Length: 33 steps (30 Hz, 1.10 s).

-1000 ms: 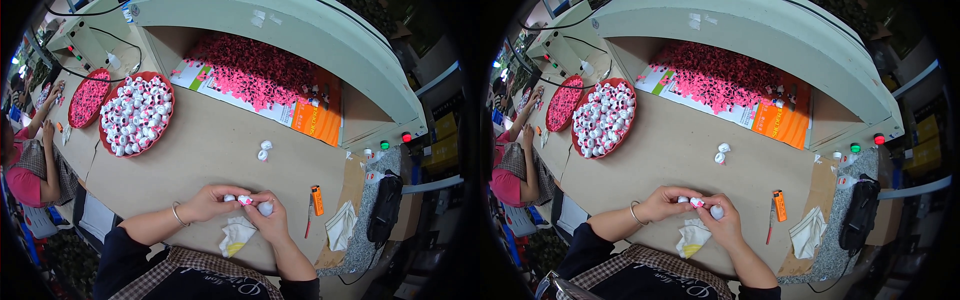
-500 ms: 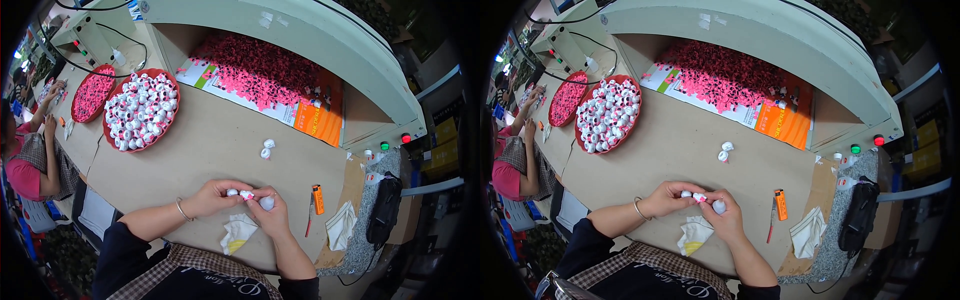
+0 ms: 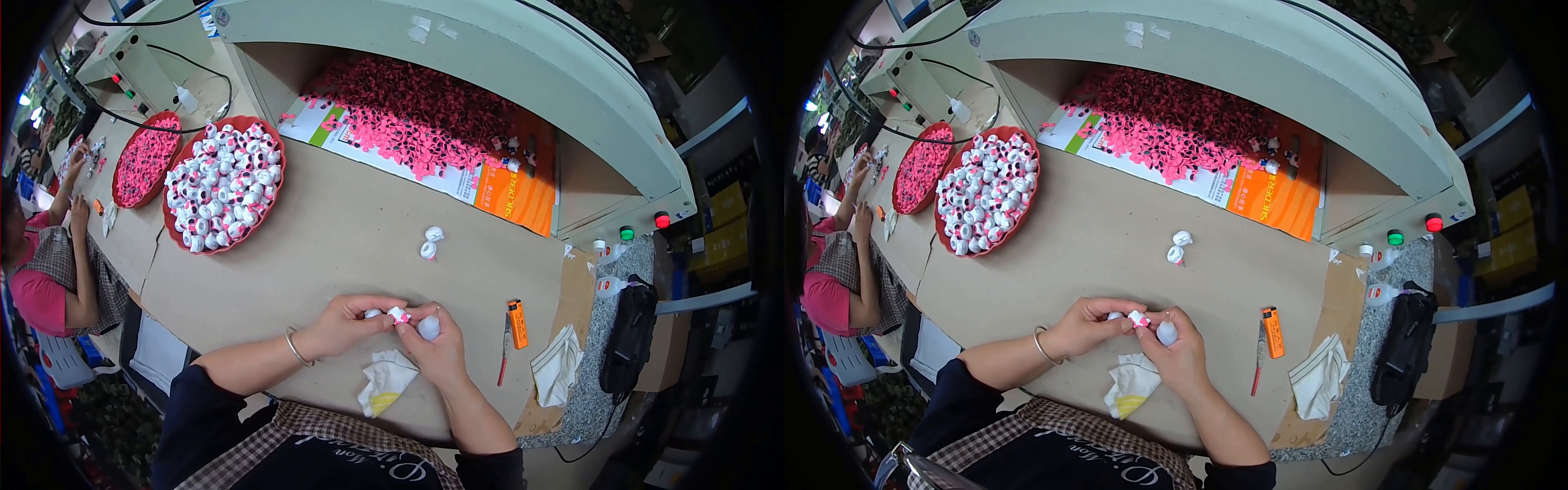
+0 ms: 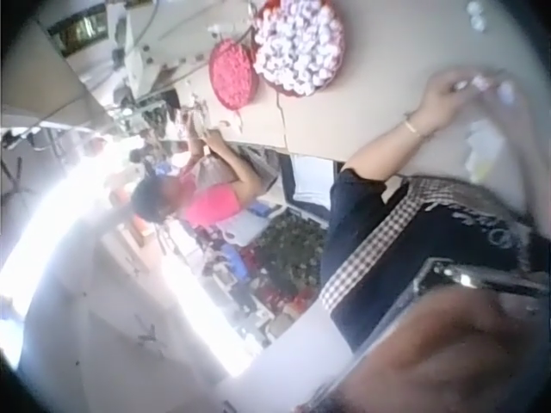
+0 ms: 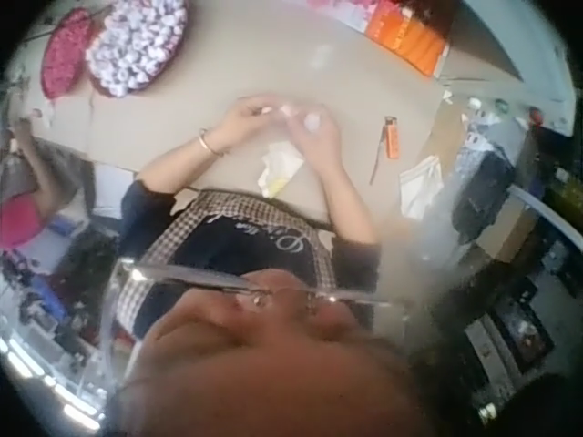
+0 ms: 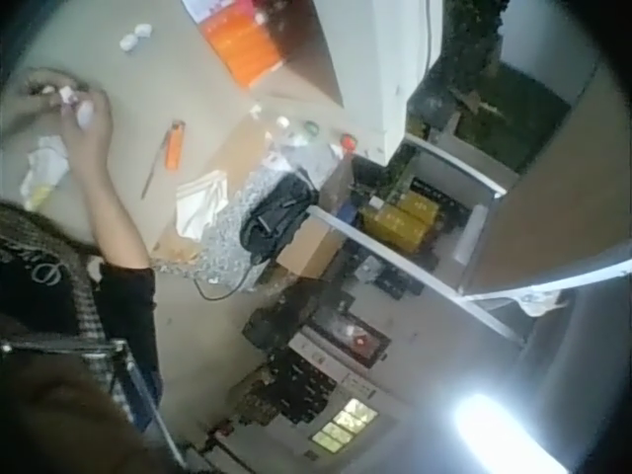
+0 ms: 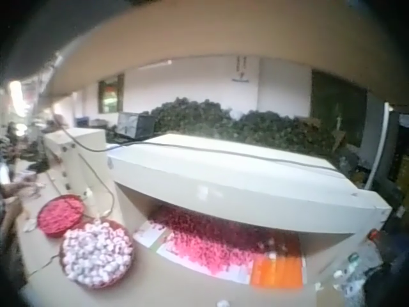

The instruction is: The person applies adhesive from a bottle onto small figurine heads and attaches small decorative pieces onto them by hand.

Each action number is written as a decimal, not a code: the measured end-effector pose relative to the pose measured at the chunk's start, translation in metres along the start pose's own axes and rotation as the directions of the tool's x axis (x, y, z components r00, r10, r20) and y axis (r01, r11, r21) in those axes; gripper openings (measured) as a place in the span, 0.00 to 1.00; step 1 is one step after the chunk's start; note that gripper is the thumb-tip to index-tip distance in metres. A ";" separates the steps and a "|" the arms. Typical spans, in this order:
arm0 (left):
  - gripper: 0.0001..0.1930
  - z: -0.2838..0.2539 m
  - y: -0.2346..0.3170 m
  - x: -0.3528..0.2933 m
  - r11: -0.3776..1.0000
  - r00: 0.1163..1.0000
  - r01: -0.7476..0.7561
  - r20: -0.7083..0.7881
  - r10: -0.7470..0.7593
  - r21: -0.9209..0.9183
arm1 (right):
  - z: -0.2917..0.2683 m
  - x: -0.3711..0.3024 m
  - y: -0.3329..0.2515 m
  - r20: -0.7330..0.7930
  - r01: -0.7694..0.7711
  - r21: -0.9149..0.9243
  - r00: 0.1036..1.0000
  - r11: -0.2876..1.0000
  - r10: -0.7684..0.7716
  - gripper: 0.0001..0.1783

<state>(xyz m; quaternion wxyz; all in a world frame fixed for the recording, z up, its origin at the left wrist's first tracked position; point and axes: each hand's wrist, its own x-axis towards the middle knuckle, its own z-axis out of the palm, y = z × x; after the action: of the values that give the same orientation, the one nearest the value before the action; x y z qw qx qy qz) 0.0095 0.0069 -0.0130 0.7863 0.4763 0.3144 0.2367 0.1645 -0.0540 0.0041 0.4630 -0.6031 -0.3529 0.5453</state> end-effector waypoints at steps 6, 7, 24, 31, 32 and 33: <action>0.15 -0.002 -0.001 0.000 0.998 0.999 -0.054 -0.004 0.054 0.035 | 0.005 -0.001 0.003 -0.036 0.028 0.090 0.999 0.996 -0.025 0.07; 0.15 -0.003 -0.001 0.000 0.997 0.997 -0.066 0.035 0.064 0.034 | 0.006 -0.002 0.006 -0.049 0.057 0.040 0.997 0.998 -0.055 0.08; 0.33 -0.092 0.074 -0.018 0.203 0.733 -0.671 -0.598 0.324 -0.713 | -0.009 0.005 -0.006 -0.040 0.054 0.046 0.998 0.997 -0.053 0.18; 0.16 -0.097 0.038 -0.010 0.449 0.840 -0.535 -0.395 0.372 -0.716 | -0.020 0.050 -0.032 -0.164 0.190 -0.499 0.937 0.846 -0.307 0.12; 0.13 -0.101 0.028 -0.015 0.551 0.883 -0.436 -0.220 0.415 -0.712 | -0.015 0.066 -0.023 -0.083 0.310 -0.713 0.853 0.629 -0.515 0.14; 0.12 -0.087 0.029 -0.015 0.687 0.914 -0.405 -0.270 0.301 -0.603 | -0.015 0.071 -0.021 -0.081 0.314 -0.715 0.850 0.625 -0.520 0.14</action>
<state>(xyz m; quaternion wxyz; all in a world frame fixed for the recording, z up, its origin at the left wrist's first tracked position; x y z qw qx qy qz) -0.0657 0.0614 -0.0136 0.8151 0.2076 0.1732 0.5124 0.1919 0.0157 0.0000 0.3699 -0.6999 -0.5888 0.1632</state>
